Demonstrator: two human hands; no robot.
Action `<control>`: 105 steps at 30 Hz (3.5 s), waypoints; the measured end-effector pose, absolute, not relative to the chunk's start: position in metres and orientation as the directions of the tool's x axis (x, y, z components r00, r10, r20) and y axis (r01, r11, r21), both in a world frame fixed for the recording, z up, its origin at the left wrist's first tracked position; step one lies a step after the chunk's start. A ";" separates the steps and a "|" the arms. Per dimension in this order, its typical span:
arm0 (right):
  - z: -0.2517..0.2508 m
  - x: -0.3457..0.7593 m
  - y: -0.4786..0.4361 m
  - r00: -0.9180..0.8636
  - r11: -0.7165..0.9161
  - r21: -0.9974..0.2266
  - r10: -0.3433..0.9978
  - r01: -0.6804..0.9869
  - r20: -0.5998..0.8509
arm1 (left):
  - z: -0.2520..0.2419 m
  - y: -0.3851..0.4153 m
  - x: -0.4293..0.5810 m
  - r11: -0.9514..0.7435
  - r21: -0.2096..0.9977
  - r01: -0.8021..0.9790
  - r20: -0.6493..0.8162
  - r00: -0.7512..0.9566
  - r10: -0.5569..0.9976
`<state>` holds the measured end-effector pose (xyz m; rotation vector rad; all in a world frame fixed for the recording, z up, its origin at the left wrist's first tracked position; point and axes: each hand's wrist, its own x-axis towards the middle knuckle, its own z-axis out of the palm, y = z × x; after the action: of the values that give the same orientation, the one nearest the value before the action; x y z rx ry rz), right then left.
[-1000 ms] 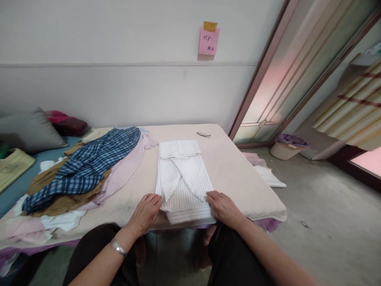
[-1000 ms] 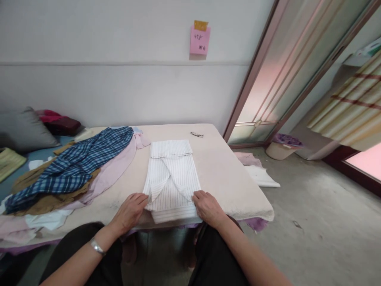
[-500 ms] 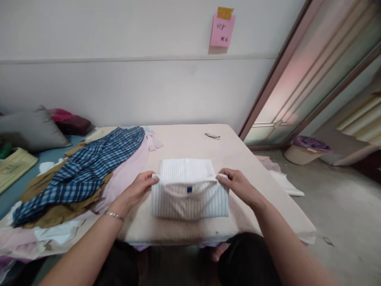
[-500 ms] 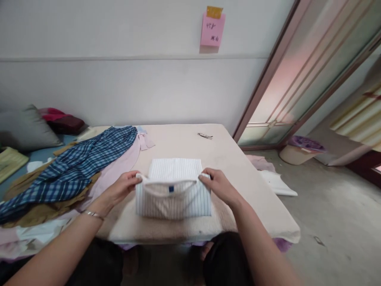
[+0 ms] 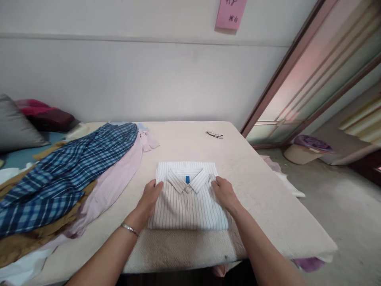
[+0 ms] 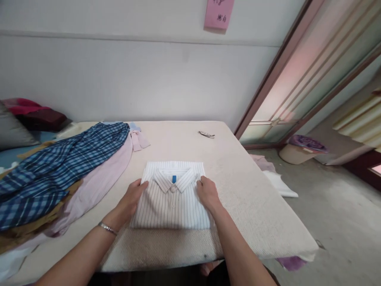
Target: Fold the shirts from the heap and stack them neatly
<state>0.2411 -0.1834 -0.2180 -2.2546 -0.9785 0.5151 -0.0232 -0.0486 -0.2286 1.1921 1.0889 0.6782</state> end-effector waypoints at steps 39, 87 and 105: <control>-0.233 0.209 -0.168 0.512 -0.486 -0.175 0.843 0.856 0.164 | -0.249 -0.096 -0.002 -0.761 0.311 0.570 0.347 0.677 0.649; -0.227 0.260 -0.192 0.601 -0.704 -0.629 0.670 0.328 -0.436 | -0.248 -0.029 -0.025 0.467 0.846 0.257 -0.525 0.248 0.814; -0.192 0.444 -0.334 0.860 -0.868 -0.275 0.472 0.414 -0.193 | -0.265 -0.186 0.197 0.201 0.976 0.078 -0.207 0.599 0.773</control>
<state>0.4440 -0.3339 -0.1917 -2.8109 -0.6790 0.3755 0.1970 -0.1855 -0.2653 1.2970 0.8250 0.5718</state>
